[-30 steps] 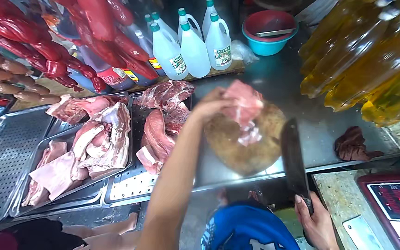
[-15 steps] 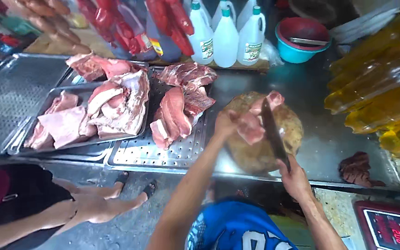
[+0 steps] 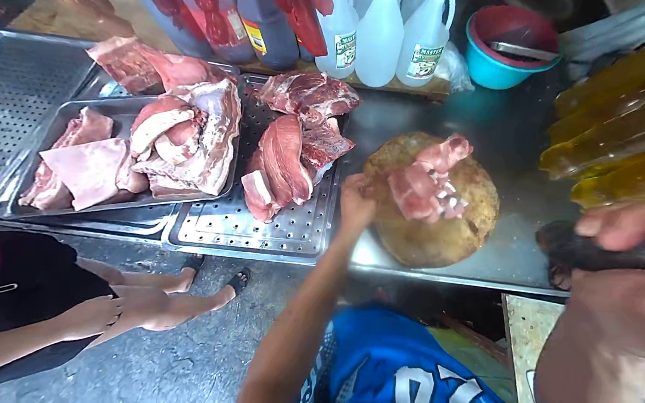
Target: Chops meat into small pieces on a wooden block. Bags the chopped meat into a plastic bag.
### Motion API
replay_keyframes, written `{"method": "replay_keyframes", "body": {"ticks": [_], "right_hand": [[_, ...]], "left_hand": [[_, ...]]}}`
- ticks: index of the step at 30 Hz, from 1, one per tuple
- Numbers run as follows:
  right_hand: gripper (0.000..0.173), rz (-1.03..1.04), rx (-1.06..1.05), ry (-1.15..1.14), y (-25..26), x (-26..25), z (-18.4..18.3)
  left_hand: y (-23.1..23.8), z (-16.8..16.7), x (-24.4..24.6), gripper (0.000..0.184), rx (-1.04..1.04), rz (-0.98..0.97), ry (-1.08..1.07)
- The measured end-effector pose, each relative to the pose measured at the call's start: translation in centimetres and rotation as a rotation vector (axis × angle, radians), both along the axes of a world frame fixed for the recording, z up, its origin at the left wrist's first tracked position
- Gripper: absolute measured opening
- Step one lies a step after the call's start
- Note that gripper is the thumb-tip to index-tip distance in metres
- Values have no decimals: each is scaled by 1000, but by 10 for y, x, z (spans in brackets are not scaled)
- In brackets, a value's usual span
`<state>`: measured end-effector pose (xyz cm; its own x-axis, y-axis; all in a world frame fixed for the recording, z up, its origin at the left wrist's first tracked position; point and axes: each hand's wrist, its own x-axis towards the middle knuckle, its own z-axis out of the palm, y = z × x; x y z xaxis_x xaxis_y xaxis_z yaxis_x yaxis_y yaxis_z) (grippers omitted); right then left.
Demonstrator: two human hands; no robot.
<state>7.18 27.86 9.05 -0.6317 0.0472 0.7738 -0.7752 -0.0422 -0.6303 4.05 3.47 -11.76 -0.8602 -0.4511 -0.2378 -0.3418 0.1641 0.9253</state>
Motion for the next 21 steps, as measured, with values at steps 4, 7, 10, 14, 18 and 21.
{"method": "replay_keyframes", "body": {"ticks": [4, 7, 10, 14, 18, 21], "right_hand": [[41, -266, 780, -324, -20, 18, -118], [54, -160, 1348, -866, -29, 19, -181], [53, -66, 1412, -997, -28, 15, -168], [47, -116, 1318, -948, 1, 32, -175], [41, -243, 1233, -887, 32, 48, -187], [38, -286, 1180, -950, 38, 47, -190]], "left_hand": [[10, -1, 17, 49, 48, 109, 125], [45, 3, 29, 60, -9, -88, 94], [70, 0, 17, 64, -240, -243, -31], [64, 0, -4, 54, -264, -213, -126], [33, 4, 3, 50, 154, -259, 1], [24, 6, 14, 49, 46, -538, -31]]}}
